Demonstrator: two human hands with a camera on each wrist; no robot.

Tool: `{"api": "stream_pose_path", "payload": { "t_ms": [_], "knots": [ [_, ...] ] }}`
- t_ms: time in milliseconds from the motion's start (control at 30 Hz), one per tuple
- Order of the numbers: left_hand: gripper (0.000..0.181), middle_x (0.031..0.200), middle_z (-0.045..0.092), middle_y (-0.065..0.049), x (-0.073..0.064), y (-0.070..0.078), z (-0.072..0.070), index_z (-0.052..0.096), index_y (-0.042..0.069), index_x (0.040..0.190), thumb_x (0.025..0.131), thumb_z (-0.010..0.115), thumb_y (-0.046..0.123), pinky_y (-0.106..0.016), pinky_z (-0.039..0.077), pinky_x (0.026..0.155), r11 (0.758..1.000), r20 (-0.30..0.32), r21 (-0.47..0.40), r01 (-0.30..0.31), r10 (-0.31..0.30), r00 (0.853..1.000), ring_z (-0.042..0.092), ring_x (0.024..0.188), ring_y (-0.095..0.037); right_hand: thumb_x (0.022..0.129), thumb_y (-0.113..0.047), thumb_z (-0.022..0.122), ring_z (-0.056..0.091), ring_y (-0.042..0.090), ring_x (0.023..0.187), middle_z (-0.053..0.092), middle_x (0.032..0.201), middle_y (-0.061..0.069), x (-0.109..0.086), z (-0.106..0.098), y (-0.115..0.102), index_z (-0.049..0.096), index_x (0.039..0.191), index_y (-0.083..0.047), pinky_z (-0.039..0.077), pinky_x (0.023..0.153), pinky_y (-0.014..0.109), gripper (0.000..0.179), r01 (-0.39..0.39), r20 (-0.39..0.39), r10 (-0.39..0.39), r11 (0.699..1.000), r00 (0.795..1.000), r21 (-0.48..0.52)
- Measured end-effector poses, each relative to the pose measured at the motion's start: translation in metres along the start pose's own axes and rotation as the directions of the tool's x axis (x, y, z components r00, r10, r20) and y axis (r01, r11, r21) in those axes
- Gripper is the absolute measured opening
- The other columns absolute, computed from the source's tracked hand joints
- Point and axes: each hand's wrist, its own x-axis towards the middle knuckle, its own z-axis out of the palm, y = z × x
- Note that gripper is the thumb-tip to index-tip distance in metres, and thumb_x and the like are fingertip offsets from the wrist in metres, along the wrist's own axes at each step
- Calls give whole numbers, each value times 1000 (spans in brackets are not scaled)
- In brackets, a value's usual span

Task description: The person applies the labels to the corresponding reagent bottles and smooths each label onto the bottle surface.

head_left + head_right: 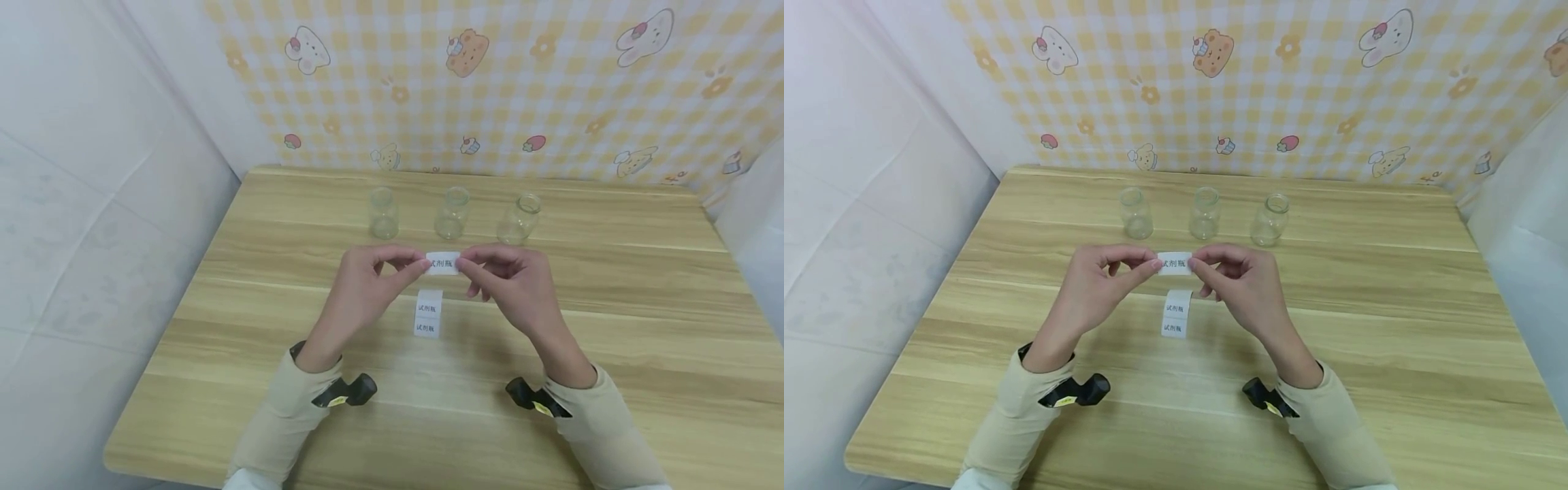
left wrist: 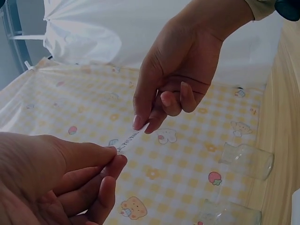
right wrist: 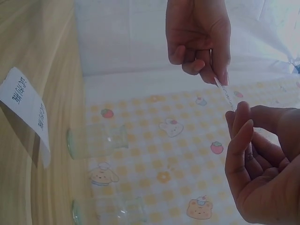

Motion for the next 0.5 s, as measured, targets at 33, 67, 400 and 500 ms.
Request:
{"api": "stream_pose_path", "payload": {
  "t_ms": [33, 67, 400, 500],
  "knots": [
    [12, 95, 77, 11, 0, 0, 0, 83, 16, 103, 95, 78, 24, -33, 44, 69, 1000, -9, 9, 2, -2, 1000, 62, 81, -13, 93, -6, 77, 62, 17, 52, 70, 66, 2, 0, 0, 0, 78, 97, 1, 47, 48, 26, 8, 3, 0, -3, 1000, 1000, -6],
    [12, 95, 77, 12, 0, 0, 0, 83, 17, 103, 95, 78, 24, -33, 43, 68, 1000, -20, 14, 4, -4, 1000, 62, 80, -13, 94, -6, 77, 61, 16, 52, 69, 65, 2, 0, 0, 0, 78, 97, 1, 46, 48, 25, 8, 7, -1, -7, 1000, 1000, -12],
    [10, 90, 78, 11, 0, 1, 2, 83, 16, 99, 93, 81, 24, -30, 37, 65, 1000, -52, -19, 23, -24, 998, 60, 77, -14, 94, -4, 75, 61, 15, 53, 69, 67, 4, 0, 0, 1, 77, 97, 1, 46, 47, 24, 6, 36, 11, -36, 999, 999, 0],
    [8, 86, 76, 10, 0, 0, 2, 82, 16, 97, 92, 81, 22, -29, 36, 60, 1000, -33, -14, 14, -14, 999, 60, 75, -15, 95, -5, 75, 62, 15, 54, 70, 69, 4, 1, 1, 3, 77, 98, 0, 47, 49, 24, 7, 20, 34, -20, 1000, 999, -3]
  ]
}}
